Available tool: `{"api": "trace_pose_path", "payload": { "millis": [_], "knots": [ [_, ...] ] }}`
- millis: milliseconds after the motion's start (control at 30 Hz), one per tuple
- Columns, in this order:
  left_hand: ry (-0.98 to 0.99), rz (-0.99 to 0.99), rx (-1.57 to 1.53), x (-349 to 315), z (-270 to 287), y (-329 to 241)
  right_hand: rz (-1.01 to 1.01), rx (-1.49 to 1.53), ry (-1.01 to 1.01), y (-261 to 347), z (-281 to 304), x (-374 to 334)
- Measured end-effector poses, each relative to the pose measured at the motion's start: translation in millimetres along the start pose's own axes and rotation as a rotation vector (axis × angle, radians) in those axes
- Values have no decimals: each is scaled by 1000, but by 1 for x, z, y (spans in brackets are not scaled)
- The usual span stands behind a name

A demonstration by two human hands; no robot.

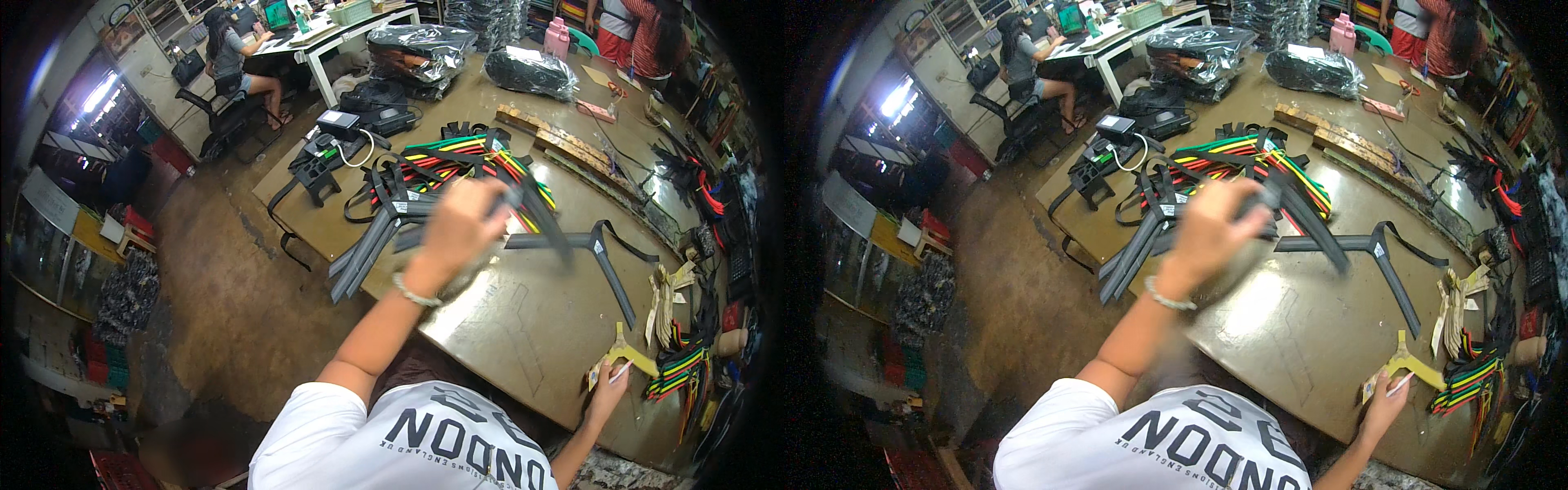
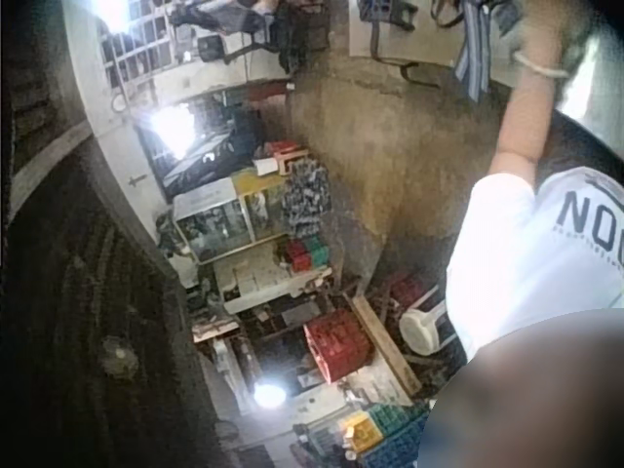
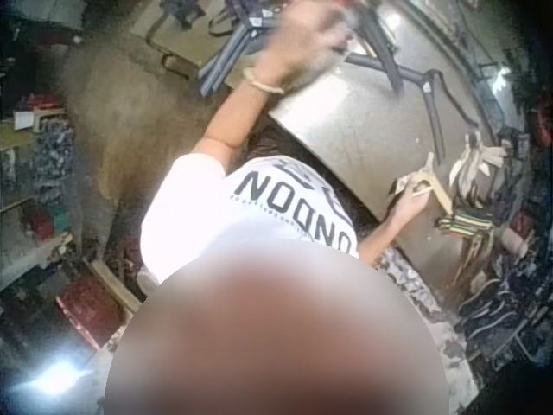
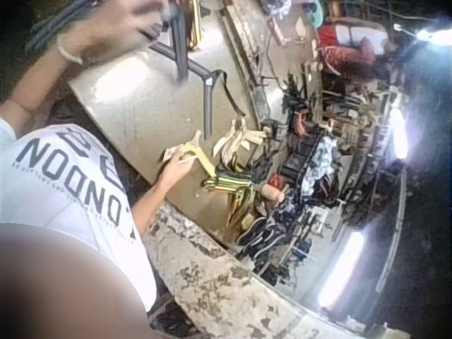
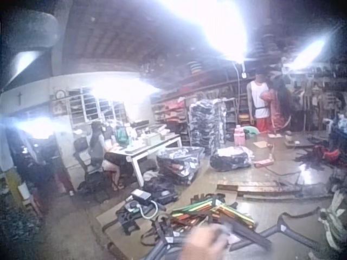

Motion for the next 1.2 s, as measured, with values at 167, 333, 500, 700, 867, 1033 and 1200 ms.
{"api": "trace_pose_path", "payload": {
  "millis": [167,333,500,700,867,1033,1200],
  "knots": [
    [-360,551,237,-56,98,121,202,-92,-47,17,-14,-9],
    [-56,614,573,-98,73,150,285,-184,-91,50,-24,-29],
    [-179,186,380,-33,0,49,-94,329,256,49,-78,-47],
    [289,-124,-131,-15,-204,-69,790,-697,29,138,-78,-39],
    [442,-233,-162,-17,-226,-73,495,-503,427,91,-85,-27],
    [264,-169,-320,-7,-150,-69,842,-508,433,103,-110,-83],
    [667,-175,-132,-87,-114,-78,893,-448,440,112,-132,-123]
  ]
}}
Point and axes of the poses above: each hand's wrist, its own x-axis towards the middle knuckle, its own z-axis out of the back of the hand, y = z × x, the point moved 10 cm from there along x, towards the middle knuckle, and after that the axes turned 2 degrees about x, right-handed, at the moved point
